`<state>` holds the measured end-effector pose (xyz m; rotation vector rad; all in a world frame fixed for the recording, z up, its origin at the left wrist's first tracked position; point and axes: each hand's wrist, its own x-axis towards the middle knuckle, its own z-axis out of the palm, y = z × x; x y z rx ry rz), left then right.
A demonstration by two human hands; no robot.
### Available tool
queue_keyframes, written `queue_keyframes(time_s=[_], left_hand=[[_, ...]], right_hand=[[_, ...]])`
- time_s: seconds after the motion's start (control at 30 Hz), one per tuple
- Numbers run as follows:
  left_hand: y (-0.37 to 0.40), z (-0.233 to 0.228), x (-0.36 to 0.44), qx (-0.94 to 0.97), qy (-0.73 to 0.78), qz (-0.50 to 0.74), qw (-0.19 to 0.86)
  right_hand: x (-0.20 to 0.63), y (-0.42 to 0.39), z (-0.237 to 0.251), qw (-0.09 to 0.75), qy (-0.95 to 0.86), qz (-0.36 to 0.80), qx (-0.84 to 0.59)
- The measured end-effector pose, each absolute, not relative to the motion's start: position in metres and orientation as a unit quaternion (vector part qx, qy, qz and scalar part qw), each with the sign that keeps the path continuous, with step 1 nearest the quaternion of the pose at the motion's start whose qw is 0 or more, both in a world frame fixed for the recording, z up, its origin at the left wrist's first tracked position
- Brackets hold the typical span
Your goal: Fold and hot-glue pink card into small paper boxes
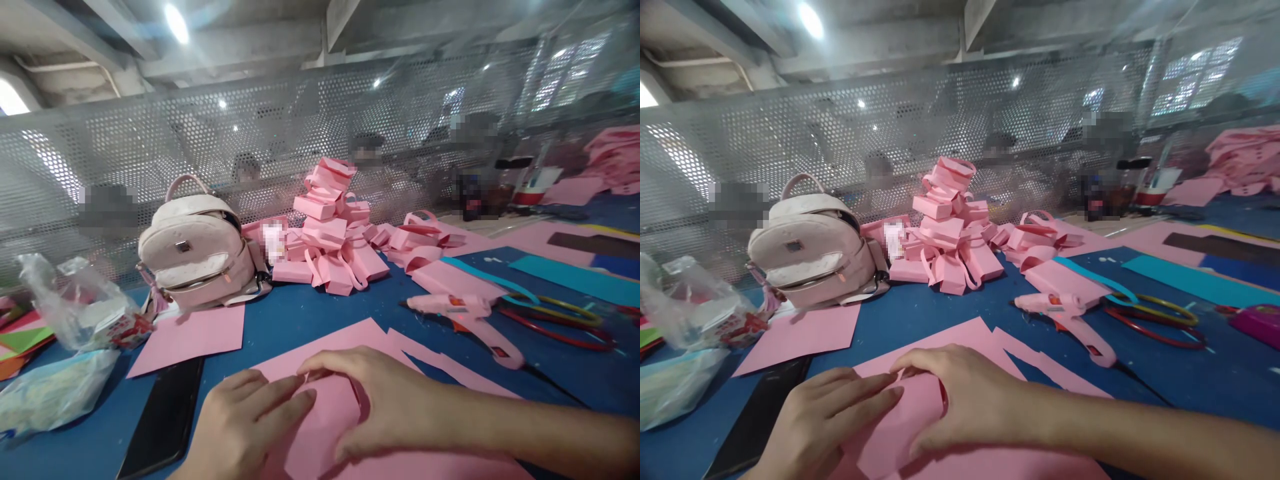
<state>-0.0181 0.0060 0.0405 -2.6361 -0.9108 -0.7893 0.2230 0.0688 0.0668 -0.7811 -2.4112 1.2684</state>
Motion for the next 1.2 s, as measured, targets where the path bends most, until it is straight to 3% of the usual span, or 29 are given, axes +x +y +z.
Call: queue_keyframes(time_s=[0.2,0.33,0.43,0.67,1.03,1.2], left_hand=[[0.010,0.052,-0.017,-0.922,-0.300,-0.228,0.084],[0.007,0.073,-0.035,-0.902,-0.387,-0.179,-0.072],[0.003,0.080,-0.049,-0.837,-0.471,-0.216,-0.175],[0.003,0.062,-0.019,-0.682,-0.560,-0.255,-0.395],[0.010,0.055,-0.003,-0.643,-0.549,-0.255,-0.470],[0.012,0.043,-0.005,-0.604,-0.539,-0.291,-0.509]], right_hand=[[0.223,0.067,0.059,0.159,-0.865,0.391,-0.272],[0.222,0.068,0.061,0.150,-0.860,0.394,-0.286],[0.221,0.068,0.062,0.138,-0.863,0.387,-0.293],[0.221,0.065,0.064,0.131,-0.852,0.407,-0.303],[0.222,0.065,0.074,0.122,-0.746,0.541,-0.368],[0.223,0.068,0.072,0.134,-0.747,0.542,-0.361]])
